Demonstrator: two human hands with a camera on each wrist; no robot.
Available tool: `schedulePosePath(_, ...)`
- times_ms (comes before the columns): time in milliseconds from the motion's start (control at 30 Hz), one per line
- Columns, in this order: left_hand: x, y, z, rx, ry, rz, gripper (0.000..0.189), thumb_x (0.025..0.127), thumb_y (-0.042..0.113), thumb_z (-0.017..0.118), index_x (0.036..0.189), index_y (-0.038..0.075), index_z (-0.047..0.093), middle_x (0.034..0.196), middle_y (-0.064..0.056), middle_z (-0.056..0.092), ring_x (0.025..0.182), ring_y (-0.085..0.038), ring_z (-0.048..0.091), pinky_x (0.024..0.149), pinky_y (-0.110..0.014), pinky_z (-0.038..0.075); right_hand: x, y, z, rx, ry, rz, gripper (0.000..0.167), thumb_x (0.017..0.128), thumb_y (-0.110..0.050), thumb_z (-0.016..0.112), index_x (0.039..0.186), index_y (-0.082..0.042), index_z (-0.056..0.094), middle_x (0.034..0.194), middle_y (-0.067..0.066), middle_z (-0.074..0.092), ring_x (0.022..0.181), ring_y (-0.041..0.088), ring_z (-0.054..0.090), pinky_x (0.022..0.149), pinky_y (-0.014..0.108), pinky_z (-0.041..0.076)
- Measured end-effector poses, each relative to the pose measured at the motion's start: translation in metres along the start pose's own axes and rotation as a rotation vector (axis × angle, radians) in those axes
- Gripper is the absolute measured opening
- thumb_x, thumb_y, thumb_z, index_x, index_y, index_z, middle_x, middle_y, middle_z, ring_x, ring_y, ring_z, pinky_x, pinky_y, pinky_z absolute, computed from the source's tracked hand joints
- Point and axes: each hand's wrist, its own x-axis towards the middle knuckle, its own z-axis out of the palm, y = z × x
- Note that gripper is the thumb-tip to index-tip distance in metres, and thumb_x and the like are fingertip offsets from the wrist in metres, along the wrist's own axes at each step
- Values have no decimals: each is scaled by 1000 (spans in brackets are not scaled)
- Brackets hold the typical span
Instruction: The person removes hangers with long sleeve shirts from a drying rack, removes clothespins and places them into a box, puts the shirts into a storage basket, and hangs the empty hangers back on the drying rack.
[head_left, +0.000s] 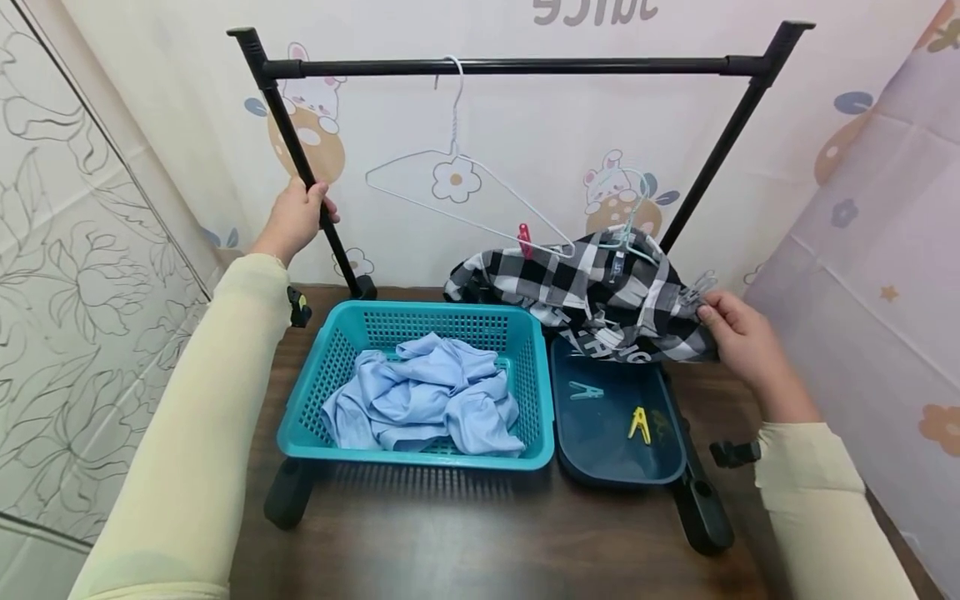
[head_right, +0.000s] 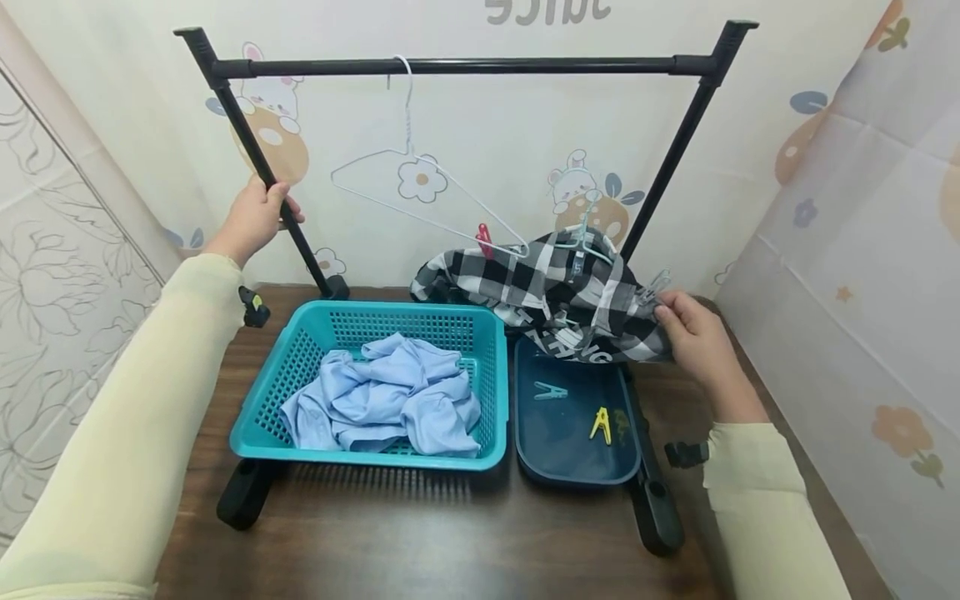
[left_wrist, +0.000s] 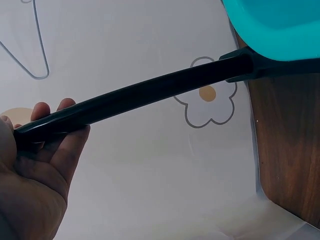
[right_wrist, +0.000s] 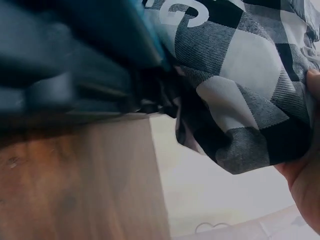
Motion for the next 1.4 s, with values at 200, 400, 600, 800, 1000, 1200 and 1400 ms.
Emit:
schedulePosePath(200,-1,1,-1,-10,-4,-8,49,110,49,29,139,11,38,119,-7,60,120,-27,62,113,-50,43,-13,6,5,26,-53,-13,23,109,-22,50,117,-4,61,95,-3,56,84,5,45,70,22,35)
schedulePosePath(400,-1,3,-2,-12,-6,-8,49,110,48,30,139,9,38,118,-6,60,119,-26,62,113,-49,43,-23,4,11,47,-46,-102,10,107,-13,55,108,-7,63,84,2,54,73,8,45,62,24,34)
schedulePosePath(600,-1,2,-3,-5,-14,-16,53,110,49,28,142,6,37,118,-6,60,119,-25,63,113,-47,43,-25,-17,15,31,43,-202,5,102,-5,61,103,-8,66,84,4,59,71,6,45,61,21,34)
schedulePosePath(800,-2,2,-1,-8,-23,-11,50,110,49,28,139,10,37,119,-7,59,119,-25,63,113,-47,44,-19,-43,14,0,121,-243,4,102,-6,62,102,-5,65,86,5,59,70,4,42,61,21,33)
schedulePosePath(1000,-2,2,-1,-6,-14,-15,50,110,50,27,140,11,37,118,-5,58,117,-23,63,112,-46,45,-10,-60,19,-12,190,-283,4,101,-3,62,102,-1,65,88,6,61,69,1,41,61,19,33)
schedulePosePath(1200,-5,3,-1,-13,-12,-18,54,110,52,28,141,9,37,118,-7,59,117,-23,64,112,-46,45,-1,-80,29,46,233,-315,4,100,0,62,101,1,65,87,7,61,66,1,41,60,18,32)
schedulePosePath(1400,-7,3,-1,-19,-14,-25,52,110,50,28,141,9,37,117,-6,59,116,-23,64,111,-45,46,5,-103,40,139,210,-287,8,103,-4,59,104,2,65,88,2,59,71,5,44,65,20,34)
